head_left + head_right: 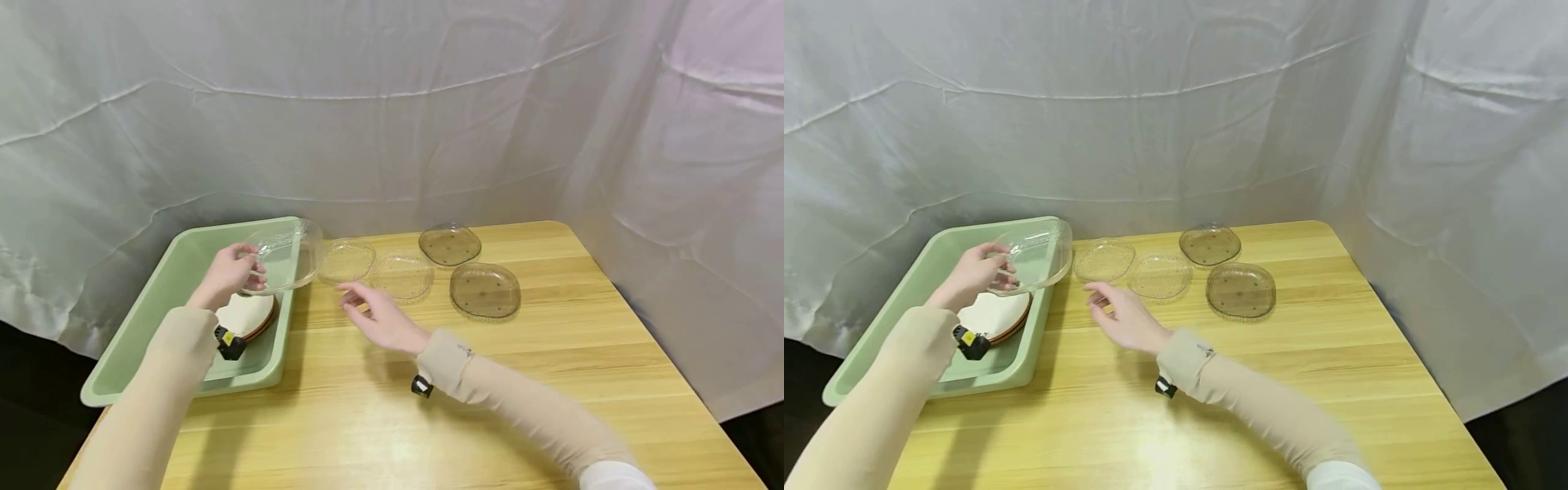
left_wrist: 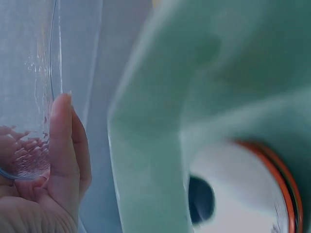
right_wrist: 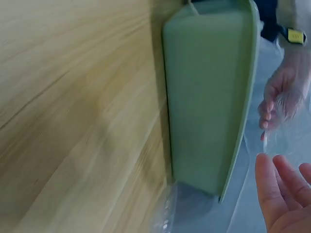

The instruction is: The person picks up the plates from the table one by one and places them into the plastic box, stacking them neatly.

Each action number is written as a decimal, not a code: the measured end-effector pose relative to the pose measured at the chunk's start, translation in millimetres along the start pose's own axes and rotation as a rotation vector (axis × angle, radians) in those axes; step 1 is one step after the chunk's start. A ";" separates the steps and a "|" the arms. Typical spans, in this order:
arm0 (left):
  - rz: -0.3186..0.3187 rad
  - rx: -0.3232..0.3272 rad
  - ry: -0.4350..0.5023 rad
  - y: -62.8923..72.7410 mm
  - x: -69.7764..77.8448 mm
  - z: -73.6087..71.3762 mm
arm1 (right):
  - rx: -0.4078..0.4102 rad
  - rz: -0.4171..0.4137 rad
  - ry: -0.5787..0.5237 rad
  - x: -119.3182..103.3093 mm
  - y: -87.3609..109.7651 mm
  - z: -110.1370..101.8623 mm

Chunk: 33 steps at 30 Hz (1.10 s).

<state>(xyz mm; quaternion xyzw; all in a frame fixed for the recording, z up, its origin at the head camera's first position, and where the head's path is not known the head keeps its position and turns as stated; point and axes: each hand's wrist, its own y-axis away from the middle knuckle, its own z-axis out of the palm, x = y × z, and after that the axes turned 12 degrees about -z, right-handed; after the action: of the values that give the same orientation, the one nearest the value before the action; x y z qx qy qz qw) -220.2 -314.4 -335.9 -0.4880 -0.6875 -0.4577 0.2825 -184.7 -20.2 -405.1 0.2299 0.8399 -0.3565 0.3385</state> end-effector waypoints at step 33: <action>-0.275 0.152 -0.104 -9.4 -96.3 -65.5 | -0.434 -0.325 0.622 -34.7 -17.1 72.0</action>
<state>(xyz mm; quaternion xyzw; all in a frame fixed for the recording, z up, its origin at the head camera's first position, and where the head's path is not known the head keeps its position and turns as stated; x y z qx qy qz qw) -197.7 -414.4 -392.0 -0.3893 -0.7942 -0.4128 0.2174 -143.1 -90.5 -409.2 0.1145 0.9832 -0.1334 0.0483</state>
